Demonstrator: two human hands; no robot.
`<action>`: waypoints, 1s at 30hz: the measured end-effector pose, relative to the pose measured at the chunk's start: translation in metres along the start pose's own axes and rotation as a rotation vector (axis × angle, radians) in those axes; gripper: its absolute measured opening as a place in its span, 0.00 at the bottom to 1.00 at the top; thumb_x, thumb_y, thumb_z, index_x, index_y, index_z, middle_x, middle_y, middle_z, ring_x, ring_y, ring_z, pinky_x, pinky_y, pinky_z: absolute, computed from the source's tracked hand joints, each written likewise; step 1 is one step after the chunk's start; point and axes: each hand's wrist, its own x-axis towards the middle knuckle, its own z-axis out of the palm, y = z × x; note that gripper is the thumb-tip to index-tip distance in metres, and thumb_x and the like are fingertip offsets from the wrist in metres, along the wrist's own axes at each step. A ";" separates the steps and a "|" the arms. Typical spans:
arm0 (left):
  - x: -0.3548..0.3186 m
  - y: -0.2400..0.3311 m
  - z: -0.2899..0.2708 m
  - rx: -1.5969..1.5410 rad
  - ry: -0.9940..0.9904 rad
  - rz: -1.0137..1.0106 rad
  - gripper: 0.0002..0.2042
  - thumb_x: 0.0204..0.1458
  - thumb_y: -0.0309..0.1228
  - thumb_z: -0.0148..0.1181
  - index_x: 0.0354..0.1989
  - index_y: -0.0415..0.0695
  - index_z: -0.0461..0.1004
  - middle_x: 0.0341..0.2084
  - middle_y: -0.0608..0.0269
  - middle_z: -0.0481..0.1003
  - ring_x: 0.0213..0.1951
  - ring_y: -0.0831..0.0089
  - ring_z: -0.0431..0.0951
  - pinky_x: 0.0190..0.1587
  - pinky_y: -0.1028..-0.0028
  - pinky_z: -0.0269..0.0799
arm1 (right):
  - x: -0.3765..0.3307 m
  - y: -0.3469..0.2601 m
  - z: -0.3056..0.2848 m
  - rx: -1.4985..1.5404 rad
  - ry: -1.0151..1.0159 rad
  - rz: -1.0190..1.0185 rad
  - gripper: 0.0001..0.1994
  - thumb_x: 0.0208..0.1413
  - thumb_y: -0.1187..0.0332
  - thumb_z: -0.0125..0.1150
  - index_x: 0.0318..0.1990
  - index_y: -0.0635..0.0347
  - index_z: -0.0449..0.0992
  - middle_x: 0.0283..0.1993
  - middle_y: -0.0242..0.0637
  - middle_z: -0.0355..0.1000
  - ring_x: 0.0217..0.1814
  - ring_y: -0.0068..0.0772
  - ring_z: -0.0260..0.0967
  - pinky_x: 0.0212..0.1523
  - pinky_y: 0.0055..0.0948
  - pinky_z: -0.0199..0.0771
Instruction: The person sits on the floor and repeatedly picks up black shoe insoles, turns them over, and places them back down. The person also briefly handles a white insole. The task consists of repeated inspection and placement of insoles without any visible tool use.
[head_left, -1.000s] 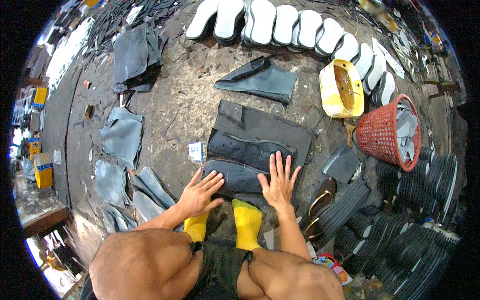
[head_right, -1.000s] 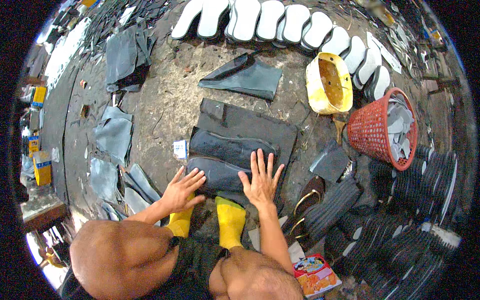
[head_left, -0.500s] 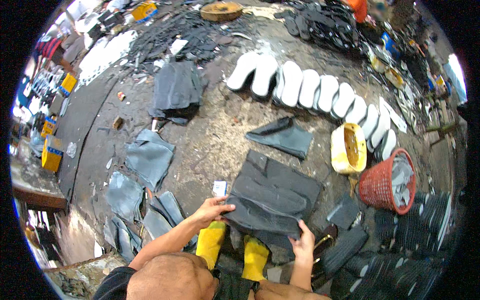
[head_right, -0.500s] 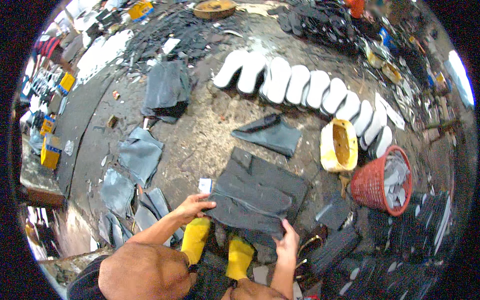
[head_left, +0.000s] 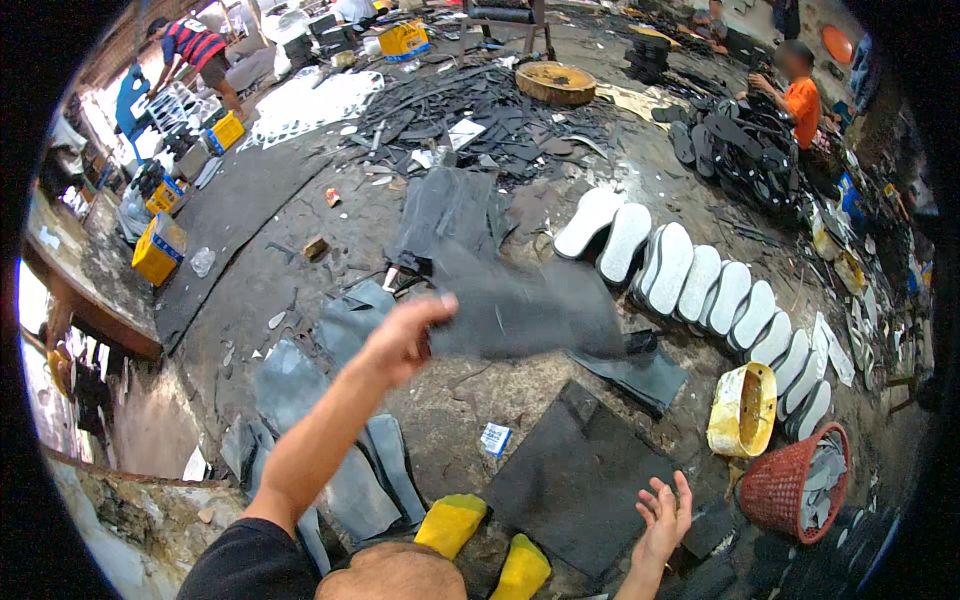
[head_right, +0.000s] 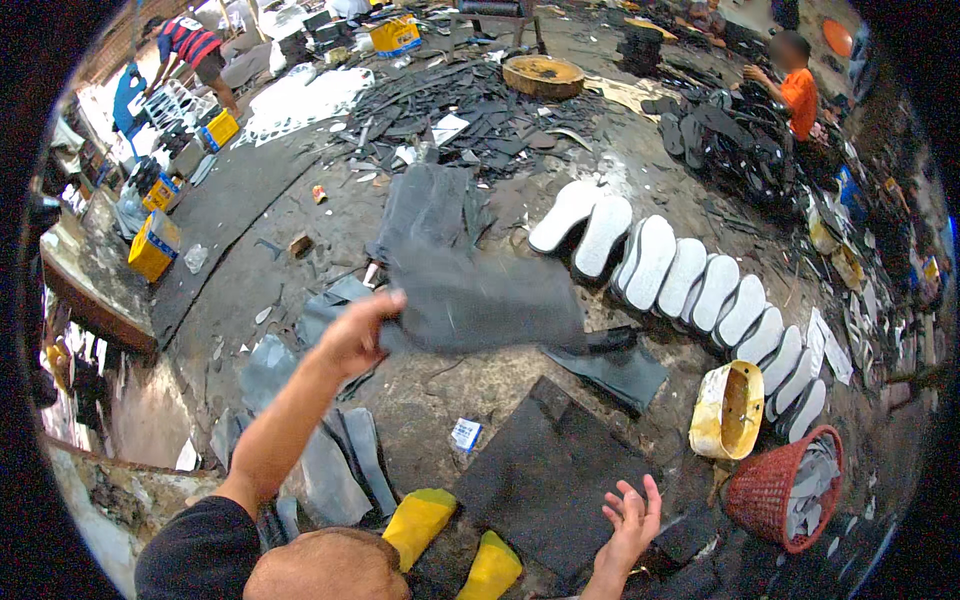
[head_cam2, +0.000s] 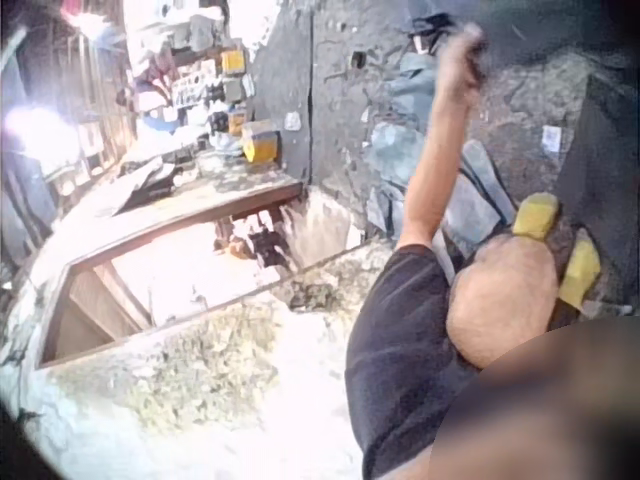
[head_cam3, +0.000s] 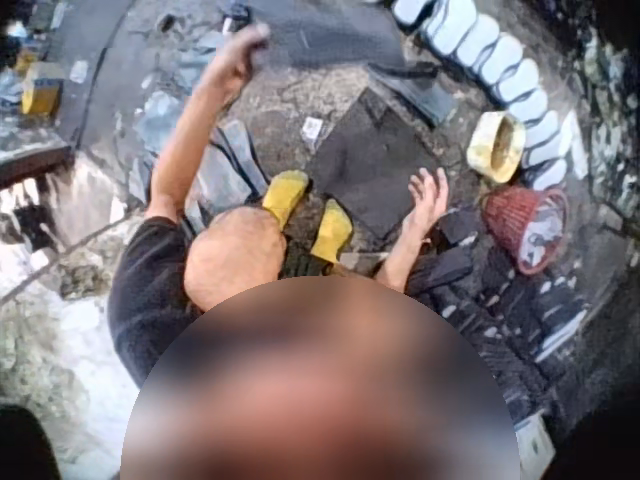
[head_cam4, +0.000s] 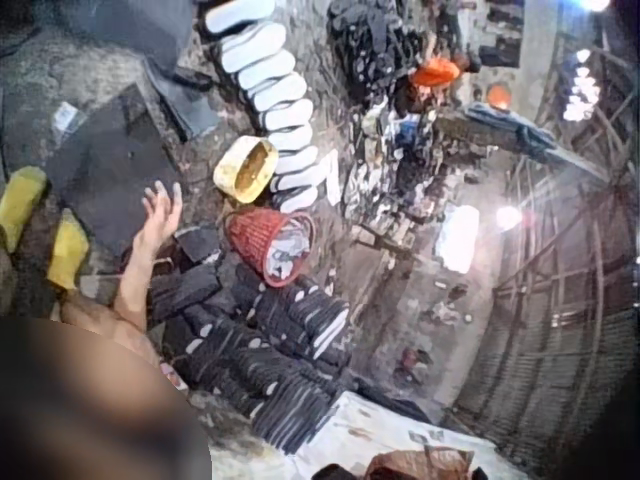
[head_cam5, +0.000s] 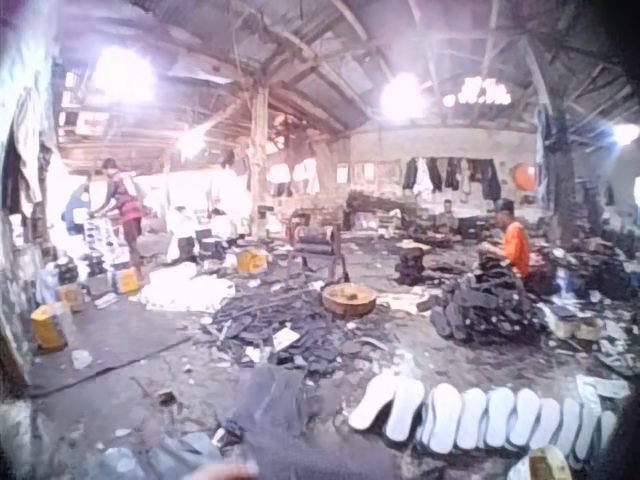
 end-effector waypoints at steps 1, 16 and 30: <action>0.018 0.013 -0.007 0.041 0.079 0.142 0.13 0.58 0.41 0.66 0.45 0.48 0.76 0.37 0.71 0.79 0.39 0.74 0.80 0.44 0.69 0.78 | 0.005 0.003 -0.001 -0.012 -0.019 0.017 0.25 0.64 0.64 0.61 0.67 0.59 0.66 0.49 0.41 0.78 0.39 0.29 0.77 0.38 0.24 0.76; 0.212 -0.230 0.142 1.486 -0.152 0.390 0.36 0.43 0.39 0.77 0.63 0.44 0.72 0.60 0.46 0.73 0.60 0.50 0.73 0.63 0.59 0.68 | 0.198 0.070 0.103 -1.394 -0.413 -0.694 0.27 0.59 0.64 0.62 0.67 0.53 0.70 0.70 0.40 0.65 0.74 0.43 0.58 0.70 0.46 0.57; 0.164 -0.172 0.124 0.397 -0.121 -0.143 0.18 0.65 0.41 0.60 0.44 0.36 0.83 0.33 0.70 0.80 0.35 0.81 0.75 0.40 0.75 0.72 | 0.137 -0.003 0.044 -1.063 -0.356 -1.165 0.08 0.47 0.74 0.68 0.34 0.50 0.77 0.36 0.26 0.74 0.39 0.36 0.70 0.42 0.37 0.64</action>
